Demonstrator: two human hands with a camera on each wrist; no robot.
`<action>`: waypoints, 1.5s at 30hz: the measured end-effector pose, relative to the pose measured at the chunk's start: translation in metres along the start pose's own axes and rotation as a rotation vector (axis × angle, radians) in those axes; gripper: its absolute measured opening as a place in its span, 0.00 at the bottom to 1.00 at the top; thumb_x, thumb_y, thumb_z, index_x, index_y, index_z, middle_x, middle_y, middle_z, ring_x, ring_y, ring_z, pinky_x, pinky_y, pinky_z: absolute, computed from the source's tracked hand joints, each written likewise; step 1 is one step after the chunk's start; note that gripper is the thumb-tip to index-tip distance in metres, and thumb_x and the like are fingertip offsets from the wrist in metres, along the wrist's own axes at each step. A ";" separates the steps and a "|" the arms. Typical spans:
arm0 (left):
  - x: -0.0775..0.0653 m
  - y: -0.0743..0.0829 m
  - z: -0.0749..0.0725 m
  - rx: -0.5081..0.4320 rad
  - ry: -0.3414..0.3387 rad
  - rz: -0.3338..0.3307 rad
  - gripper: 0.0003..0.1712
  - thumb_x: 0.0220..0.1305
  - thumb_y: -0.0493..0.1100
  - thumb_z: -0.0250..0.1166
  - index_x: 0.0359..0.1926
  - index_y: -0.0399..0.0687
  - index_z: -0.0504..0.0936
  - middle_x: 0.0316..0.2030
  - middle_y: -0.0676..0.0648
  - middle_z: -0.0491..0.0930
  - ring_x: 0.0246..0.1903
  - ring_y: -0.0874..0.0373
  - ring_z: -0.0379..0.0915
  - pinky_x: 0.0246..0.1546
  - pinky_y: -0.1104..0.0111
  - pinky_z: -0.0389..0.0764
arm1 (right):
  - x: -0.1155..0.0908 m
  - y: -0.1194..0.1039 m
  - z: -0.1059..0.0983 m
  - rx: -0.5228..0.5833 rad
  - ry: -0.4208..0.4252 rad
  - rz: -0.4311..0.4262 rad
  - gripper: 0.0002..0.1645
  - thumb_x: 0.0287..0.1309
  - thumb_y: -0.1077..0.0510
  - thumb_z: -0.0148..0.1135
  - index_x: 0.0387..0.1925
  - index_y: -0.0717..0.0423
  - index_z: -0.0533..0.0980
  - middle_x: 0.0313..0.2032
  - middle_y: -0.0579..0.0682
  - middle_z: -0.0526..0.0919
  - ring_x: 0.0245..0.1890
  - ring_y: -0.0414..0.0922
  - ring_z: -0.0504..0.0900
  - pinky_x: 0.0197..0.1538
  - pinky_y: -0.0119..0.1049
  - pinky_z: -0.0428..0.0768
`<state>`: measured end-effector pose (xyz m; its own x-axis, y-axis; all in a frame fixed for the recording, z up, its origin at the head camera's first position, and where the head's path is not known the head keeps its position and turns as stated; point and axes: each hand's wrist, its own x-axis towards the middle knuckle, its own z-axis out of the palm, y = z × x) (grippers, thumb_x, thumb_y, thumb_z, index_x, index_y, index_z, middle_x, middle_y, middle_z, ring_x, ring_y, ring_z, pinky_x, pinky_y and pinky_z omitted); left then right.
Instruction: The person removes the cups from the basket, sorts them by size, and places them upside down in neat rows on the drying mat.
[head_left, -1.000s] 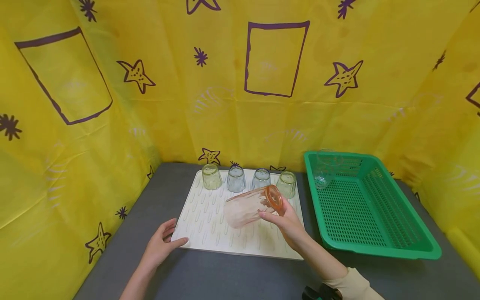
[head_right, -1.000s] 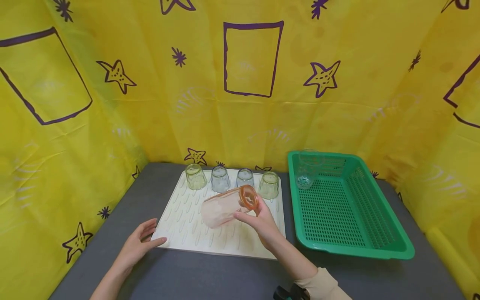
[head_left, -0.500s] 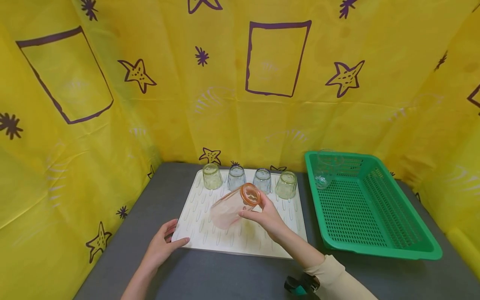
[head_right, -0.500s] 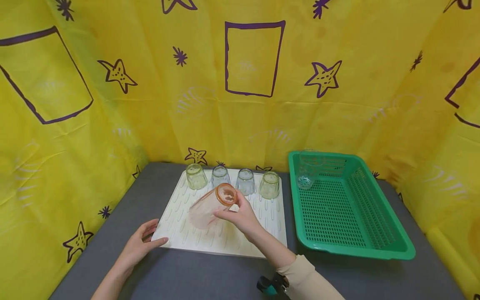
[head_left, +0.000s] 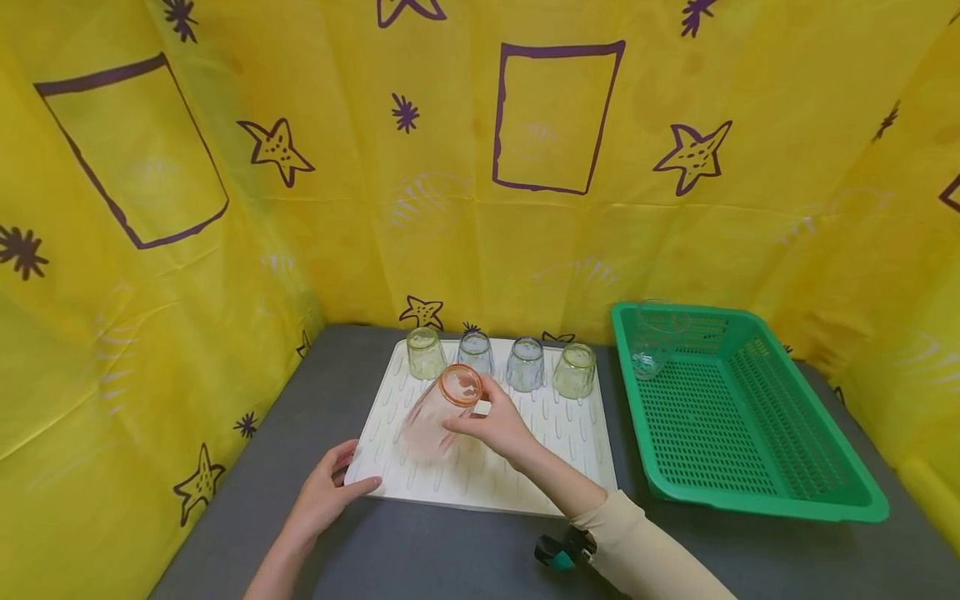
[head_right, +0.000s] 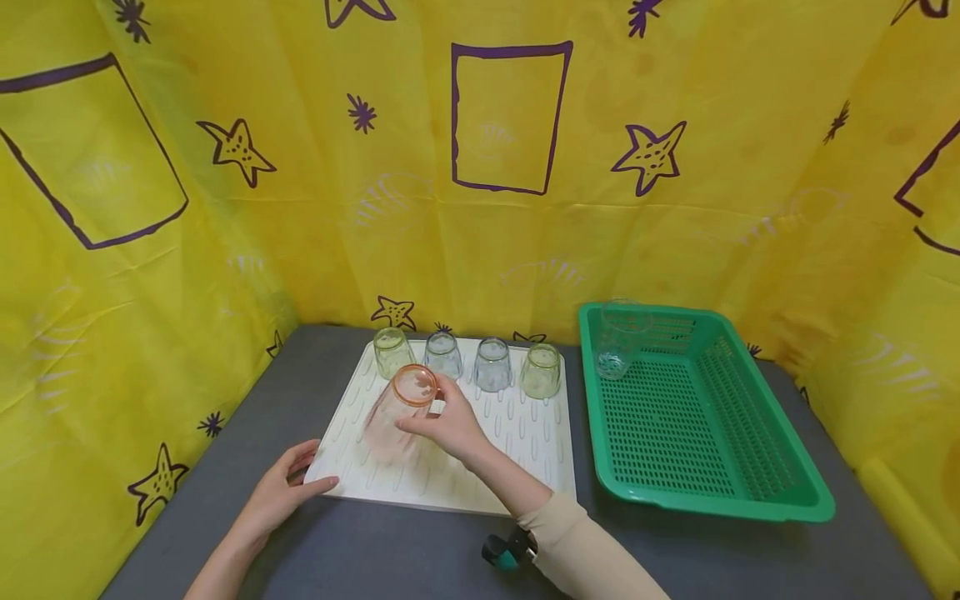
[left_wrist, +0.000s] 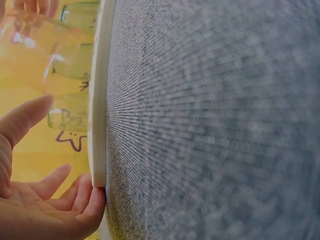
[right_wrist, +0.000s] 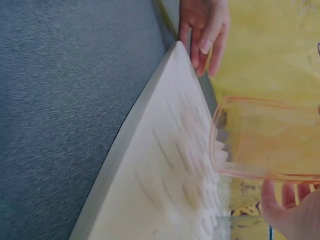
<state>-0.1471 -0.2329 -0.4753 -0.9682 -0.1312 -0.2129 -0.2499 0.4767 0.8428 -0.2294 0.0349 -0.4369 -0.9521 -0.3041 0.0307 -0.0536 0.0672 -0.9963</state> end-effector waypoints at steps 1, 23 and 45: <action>0.000 0.000 0.000 0.002 0.001 -0.001 0.49 0.53 0.49 0.75 0.70 0.38 0.61 0.64 0.31 0.64 0.58 0.38 0.68 0.52 0.55 0.74 | 0.002 0.000 0.002 -0.014 -0.001 -0.006 0.43 0.46 0.63 0.75 0.65 0.59 0.67 0.56 0.59 0.74 0.52 0.50 0.73 0.50 0.41 0.79; 0.001 -0.002 0.003 0.005 0.019 0.026 0.47 0.53 0.45 0.76 0.68 0.34 0.62 0.63 0.29 0.64 0.58 0.36 0.68 0.54 0.53 0.74 | 0.032 0.003 0.036 -0.263 0.000 -0.133 0.45 0.42 0.53 0.78 0.63 0.58 0.70 0.53 0.53 0.73 0.49 0.48 0.76 0.47 0.38 0.80; 0.001 -0.002 0.003 0.012 0.036 0.037 0.45 0.52 0.46 0.76 0.67 0.35 0.66 0.62 0.30 0.65 0.57 0.37 0.69 0.54 0.51 0.74 | 0.044 0.003 0.054 -0.362 -0.031 -0.151 0.43 0.41 0.50 0.79 0.61 0.53 0.73 0.51 0.50 0.75 0.49 0.46 0.74 0.46 0.40 0.76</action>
<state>-0.1477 -0.2312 -0.4793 -0.9759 -0.1442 -0.1638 -0.2143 0.4921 0.8438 -0.2550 -0.0300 -0.4428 -0.9160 -0.3648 0.1668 -0.3006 0.3490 -0.8876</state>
